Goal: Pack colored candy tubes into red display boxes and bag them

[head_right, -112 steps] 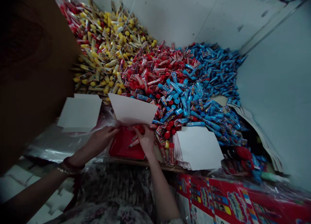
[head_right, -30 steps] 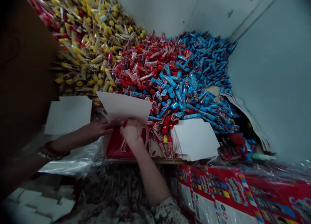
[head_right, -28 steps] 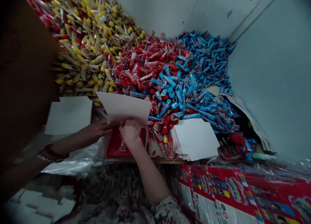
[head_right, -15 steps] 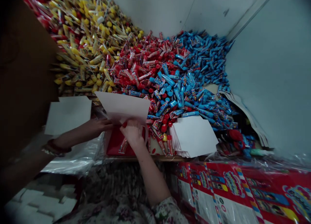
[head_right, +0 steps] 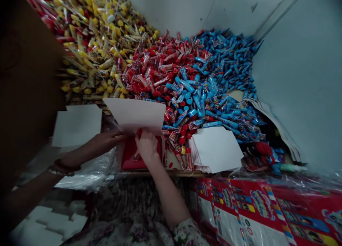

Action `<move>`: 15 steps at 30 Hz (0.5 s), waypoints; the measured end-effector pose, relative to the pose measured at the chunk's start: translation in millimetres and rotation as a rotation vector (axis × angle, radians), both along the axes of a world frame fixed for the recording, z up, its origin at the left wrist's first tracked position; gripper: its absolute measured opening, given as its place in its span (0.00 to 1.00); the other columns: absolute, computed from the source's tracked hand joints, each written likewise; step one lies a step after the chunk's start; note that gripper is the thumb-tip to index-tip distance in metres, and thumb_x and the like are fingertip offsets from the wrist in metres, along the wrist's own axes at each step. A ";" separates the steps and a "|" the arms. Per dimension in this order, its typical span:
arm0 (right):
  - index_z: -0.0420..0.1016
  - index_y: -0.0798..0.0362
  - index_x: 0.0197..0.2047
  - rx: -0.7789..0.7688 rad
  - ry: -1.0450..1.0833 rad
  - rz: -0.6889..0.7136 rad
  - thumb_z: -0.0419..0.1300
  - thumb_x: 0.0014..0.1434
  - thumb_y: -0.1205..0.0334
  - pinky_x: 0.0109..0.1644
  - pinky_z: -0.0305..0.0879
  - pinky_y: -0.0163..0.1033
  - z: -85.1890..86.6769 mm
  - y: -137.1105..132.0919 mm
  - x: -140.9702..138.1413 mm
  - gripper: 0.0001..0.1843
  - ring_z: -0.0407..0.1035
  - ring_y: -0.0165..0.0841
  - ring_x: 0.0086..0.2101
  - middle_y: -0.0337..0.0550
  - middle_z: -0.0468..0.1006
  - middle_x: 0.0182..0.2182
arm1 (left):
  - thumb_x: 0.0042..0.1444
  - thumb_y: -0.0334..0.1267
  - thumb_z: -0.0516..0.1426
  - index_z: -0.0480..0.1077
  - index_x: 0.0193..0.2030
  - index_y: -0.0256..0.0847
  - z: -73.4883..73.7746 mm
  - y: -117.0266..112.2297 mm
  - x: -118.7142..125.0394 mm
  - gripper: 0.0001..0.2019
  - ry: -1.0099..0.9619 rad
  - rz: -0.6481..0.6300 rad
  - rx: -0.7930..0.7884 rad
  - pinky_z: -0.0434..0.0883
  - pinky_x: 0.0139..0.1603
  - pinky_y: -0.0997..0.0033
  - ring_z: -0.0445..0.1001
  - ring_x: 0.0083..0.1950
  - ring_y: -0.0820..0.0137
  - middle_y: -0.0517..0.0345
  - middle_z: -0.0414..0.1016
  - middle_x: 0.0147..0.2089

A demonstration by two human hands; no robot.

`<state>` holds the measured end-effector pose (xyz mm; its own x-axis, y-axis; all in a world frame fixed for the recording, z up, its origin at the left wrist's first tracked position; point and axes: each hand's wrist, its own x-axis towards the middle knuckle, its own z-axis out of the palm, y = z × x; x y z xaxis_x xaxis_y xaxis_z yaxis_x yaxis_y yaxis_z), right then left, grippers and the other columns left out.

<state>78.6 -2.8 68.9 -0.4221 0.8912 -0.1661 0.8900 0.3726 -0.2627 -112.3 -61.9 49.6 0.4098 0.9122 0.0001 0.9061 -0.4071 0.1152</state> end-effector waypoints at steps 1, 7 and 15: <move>0.71 0.55 0.52 -0.006 0.012 -0.002 0.51 0.65 0.54 0.44 0.64 0.37 0.8 0.2 2.2 0.19 0.73 0.37 0.42 0.52 0.78 0.41 | 0.59 0.23 0.47 0.71 0.48 0.41 -1.2 -2.7 1.0 0.17 0.009 0.022 0.009 0.67 0.40 0.71 0.71 0.47 0.66 0.53 0.71 0.53; 0.74 0.52 0.47 -0.031 0.053 0.031 0.56 0.62 0.53 0.44 0.62 0.36 7.3 7.2 6.4 0.15 0.72 0.37 0.43 0.45 0.79 0.39 | 0.54 0.19 0.47 0.72 0.44 0.40 -6.4 -7.4 8.7 0.19 -0.012 0.016 -0.008 0.68 0.43 0.67 0.70 0.49 0.63 0.51 0.72 0.49; 0.71 0.53 0.51 -0.027 -0.041 -0.018 0.48 0.67 0.54 0.44 0.65 0.38 -9.5 -8.4 -3.1 0.18 0.72 0.38 0.43 0.51 0.77 0.42 | 0.55 0.21 0.47 0.71 0.45 0.36 -16.1 -32.5 17.0 0.17 0.084 0.068 -0.038 0.70 0.36 0.63 0.72 0.42 0.60 0.46 0.73 0.43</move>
